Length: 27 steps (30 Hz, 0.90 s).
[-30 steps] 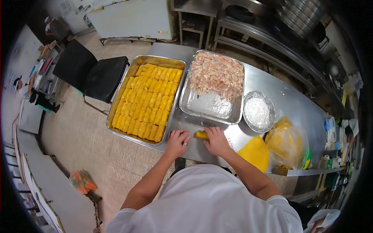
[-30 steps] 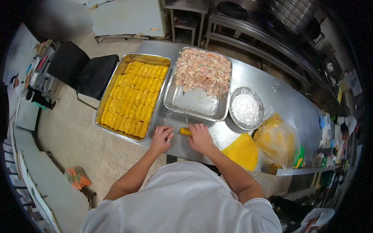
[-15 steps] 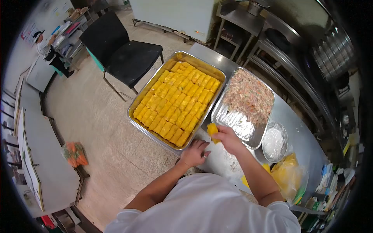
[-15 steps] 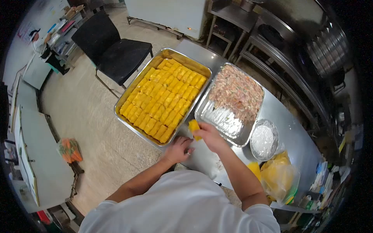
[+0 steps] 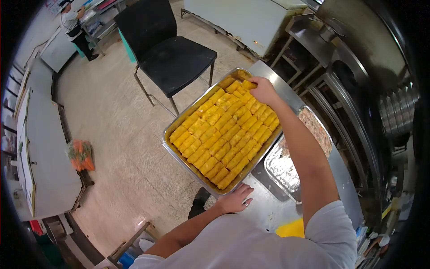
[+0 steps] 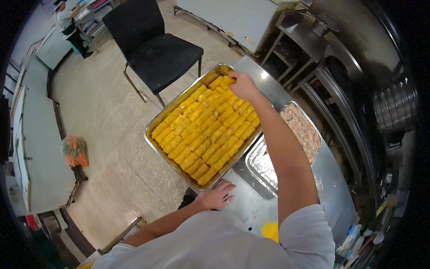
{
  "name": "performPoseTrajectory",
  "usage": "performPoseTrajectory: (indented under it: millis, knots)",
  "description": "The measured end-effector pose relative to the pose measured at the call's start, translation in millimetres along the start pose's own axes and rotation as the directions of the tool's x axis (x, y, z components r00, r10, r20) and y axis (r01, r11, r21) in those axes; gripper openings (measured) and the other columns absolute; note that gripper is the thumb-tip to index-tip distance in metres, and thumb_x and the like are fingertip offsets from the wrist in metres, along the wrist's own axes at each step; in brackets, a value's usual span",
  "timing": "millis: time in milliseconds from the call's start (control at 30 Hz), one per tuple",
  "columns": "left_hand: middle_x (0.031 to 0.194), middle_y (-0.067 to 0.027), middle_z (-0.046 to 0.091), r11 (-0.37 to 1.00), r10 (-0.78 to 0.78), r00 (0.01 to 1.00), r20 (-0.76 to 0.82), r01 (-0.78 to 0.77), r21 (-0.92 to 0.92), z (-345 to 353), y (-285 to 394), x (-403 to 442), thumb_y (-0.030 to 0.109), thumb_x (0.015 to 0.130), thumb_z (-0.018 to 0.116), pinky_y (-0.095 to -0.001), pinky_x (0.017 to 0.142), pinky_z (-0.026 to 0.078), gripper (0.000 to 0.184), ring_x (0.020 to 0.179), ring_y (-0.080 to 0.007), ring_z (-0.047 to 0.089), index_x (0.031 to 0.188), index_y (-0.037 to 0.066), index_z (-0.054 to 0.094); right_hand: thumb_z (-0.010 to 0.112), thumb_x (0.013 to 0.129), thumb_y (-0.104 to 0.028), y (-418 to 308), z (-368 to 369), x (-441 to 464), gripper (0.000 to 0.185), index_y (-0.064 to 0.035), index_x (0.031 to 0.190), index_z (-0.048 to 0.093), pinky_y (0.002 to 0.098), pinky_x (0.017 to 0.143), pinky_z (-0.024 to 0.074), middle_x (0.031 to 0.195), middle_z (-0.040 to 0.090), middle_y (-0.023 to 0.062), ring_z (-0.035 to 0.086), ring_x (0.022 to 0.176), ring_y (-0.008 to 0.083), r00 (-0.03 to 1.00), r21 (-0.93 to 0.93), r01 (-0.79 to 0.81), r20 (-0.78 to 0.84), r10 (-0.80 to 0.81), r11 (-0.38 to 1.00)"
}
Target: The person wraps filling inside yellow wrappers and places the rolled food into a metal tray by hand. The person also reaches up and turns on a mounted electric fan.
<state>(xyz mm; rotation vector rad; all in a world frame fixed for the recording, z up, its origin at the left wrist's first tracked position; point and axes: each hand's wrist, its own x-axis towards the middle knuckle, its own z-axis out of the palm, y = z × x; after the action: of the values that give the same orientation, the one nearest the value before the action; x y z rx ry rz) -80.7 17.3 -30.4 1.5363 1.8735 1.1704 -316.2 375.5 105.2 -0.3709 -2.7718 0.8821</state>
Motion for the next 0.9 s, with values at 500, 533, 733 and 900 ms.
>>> performPoseTrajectory:
  millis: [500, 533, 733, 900]
  knots:
    - [0.131, -0.0156, 0.061, 0.999, 0.006, 1.0, 0.011, -0.005, -0.038, 2.8, -3.9, 1.1, 0.028, 0.1, 0.068, -0.0452, 0.114, 0.047, 0.048, 0.126, -0.0334, 0.056, 0.137, -0.001, 0.062, 0.061, 0.085, 0.0, 6.2, 40.1, 39.2, 0.042, -0.016, 0.117, 0.084, 0.0445, 0.111, 0.0492, 0.129, 0.072, 0.014, 0.06, 0.124, 0.0385, 0.881, -0.406, 0.22, 0.473, -0.003, 0.887]
    - [0.131, -0.0159, 0.061, 0.999, 0.013, 1.0, 0.003, -0.013, -0.039, 3.8, -5.0, 0.8, 0.028, 0.1, 0.069, -0.0453, 0.114, 0.047, 0.048, 0.126, -0.0336, 0.056, 0.137, -0.001, 0.062, 0.062, 0.084, 0.001, 5.2, 39.0, 38.4, 0.043, -0.0143, 0.117, 0.084, 0.0437, 0.11, 0.0486, 0.127, 0.072, 0.0151, 0.06, 0.123, 0.0391, 0.882, -0.39, 0.221, 0.471, -0.013, 0.894]
    - [0.13, -0.0166, 0.061, 0.998, 0.021, 0.998, -0.058, -0.025, -0.066, 4.9, -3.4, 0.0, 0.027, 0.1, 0.069, -0.0459, 0.113, 0.048, 0.045, 0.127, -0.0353, 0.056, 0.135, -0.001, 0.063, 0.06, 0.088, -0.002, 12.8, 19.6, 21.6, 0.043, -0.0117, 0.125, 0.079, 0.0478, 0.11, 0.0496, 0.129, 0.072, 0.0155, 0.059, 0.127, 0.0395, 0.976, -0.16, 0.186, 0.146, -0.163, 0.969]
    - [0.131, -0.0122, 0.063, 1.0, -0.013, 1.0, -0.029, 0.013, -0.011, -6.8, 2.6, -1.5, 0.03, 0.098, 0.071, -0.0439, 0.105, 0.054, 0.044, 0.127, -0.0334, 0.059, 0.136, 0.008, 0.066, 0.059, 0.086, 0.006, -33.8, -49.1, -98.8, 0.041, -0.0028, 0.123, 0.076, 0.0355, 0.09, 0.0532, 0.111, 0.073, 0.0158, 0.068, 0.102, 0.0291, 0.979, -0.013, 0.056, -0.194, -0.058, 0.998]
